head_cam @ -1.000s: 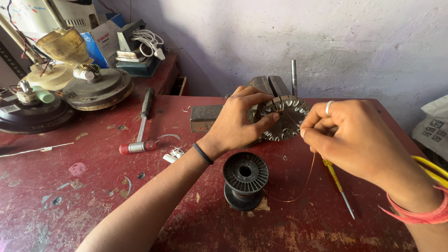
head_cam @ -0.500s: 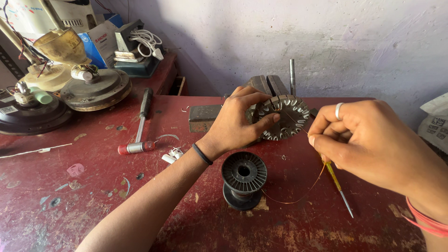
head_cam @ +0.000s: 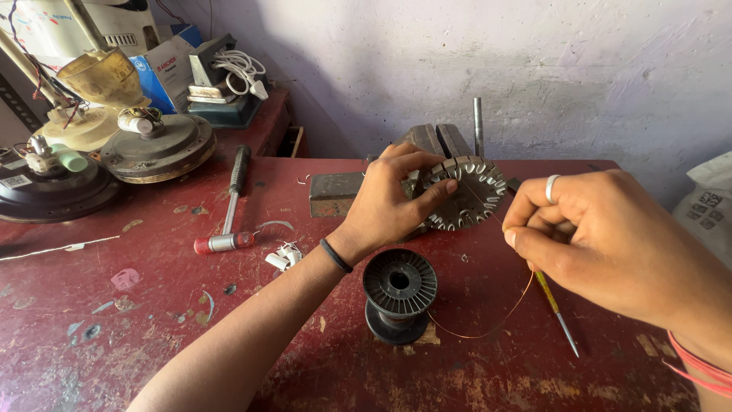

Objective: The person winds copper wire around the slots of a motor armature held in a bench vise. They use a yellow-handled screwdriver to guide and pack the wire into the slots, then trim excess wire with scissors. The process is repeated for multiple slots.

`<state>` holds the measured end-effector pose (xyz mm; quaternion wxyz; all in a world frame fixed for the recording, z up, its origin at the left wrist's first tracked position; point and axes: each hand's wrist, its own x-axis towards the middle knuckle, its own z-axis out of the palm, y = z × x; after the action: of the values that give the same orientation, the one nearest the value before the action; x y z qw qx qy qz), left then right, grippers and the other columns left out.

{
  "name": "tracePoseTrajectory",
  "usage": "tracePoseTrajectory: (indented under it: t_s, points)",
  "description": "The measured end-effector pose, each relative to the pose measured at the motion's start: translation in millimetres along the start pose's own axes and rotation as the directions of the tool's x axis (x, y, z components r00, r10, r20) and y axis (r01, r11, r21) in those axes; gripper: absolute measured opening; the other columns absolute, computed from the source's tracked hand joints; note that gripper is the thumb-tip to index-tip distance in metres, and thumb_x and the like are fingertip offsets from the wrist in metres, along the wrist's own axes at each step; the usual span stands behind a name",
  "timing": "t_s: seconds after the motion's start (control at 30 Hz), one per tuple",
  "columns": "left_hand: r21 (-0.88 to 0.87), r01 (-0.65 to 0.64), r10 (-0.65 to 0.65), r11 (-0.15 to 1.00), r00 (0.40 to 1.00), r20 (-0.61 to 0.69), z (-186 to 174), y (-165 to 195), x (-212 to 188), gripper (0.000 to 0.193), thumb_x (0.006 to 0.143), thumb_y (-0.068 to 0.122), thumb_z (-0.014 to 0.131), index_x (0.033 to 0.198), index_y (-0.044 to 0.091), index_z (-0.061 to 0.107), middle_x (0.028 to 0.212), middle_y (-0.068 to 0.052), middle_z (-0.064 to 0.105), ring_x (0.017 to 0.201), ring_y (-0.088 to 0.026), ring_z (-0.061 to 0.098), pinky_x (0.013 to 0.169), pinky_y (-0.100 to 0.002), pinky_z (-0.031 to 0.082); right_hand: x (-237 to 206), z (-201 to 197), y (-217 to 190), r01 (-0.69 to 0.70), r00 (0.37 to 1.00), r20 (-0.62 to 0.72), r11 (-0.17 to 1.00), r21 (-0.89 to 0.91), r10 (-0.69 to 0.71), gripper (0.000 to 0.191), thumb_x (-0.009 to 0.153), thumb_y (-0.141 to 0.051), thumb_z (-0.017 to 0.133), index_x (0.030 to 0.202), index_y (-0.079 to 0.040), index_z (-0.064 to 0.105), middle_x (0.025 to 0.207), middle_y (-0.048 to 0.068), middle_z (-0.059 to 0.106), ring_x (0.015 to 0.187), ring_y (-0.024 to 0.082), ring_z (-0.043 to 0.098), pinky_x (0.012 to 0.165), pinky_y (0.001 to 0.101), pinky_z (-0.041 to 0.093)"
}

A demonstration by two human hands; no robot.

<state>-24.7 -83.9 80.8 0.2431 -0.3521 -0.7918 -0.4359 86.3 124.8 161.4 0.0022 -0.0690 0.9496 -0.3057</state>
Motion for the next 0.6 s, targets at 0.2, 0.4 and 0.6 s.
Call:
tracePoseTrajectory:
  t_s: [0.2,0.4,0.6]
  points:
    - [0.008,0.016,-0.016,1.0,0.997,-0.07,5,1,-1,0.033,0.088,0.031,0.08,0.107,0.004,0.077,0.105,-0.008,0.072,0.104,-0.025,0.064,0.092,-0.039,0.052,0,0,-13,-0.095,0.994,0.032,0.983,-0.158,0.102,0.011,0.09,-0.011,0.075,0.082,-0.005,0.072,0.062,0.006,0.064,0.048,0.014,0.049,0.047,0.033,0.038]
    - [-0.015,0.076,-0.077,0.997,0.989,-0.125,12,4,-5,0.031,0.087,0.029,0.079,0.104,0.002,0.077,0.098,-0.009,0.071,0.099,-0.025,0.063,0.086,-0.039,0.052,-2,2,-21,-0.085,0.995,0.038,0.982,-0.171,0.093,0.01,0.09,-0.014,0.075,0.083,-0.007,0.072,0.062,0.004,0.064,0.049,0.012,0.051,0.049,0.032,0.042]
    - [-0.032,0.054,-0.058,0.998,0.986,-0.158,13,5,-6,0.032,0.086,0.026,0.079,0.105,0.001,0.076,0.098,-0.01,0.071,0.099,-0.024,0.062,0.085,-0.038,0.053,-1,2,-15,-0.1,0.993,0.044,0.982,-0.162,0.108,0.011,0.09,-0.013,0.075,0.083,-0.006,0.071,0.061,0.005,0.063,0.049,0.013,0.049,0.049,0.0339,0.04]
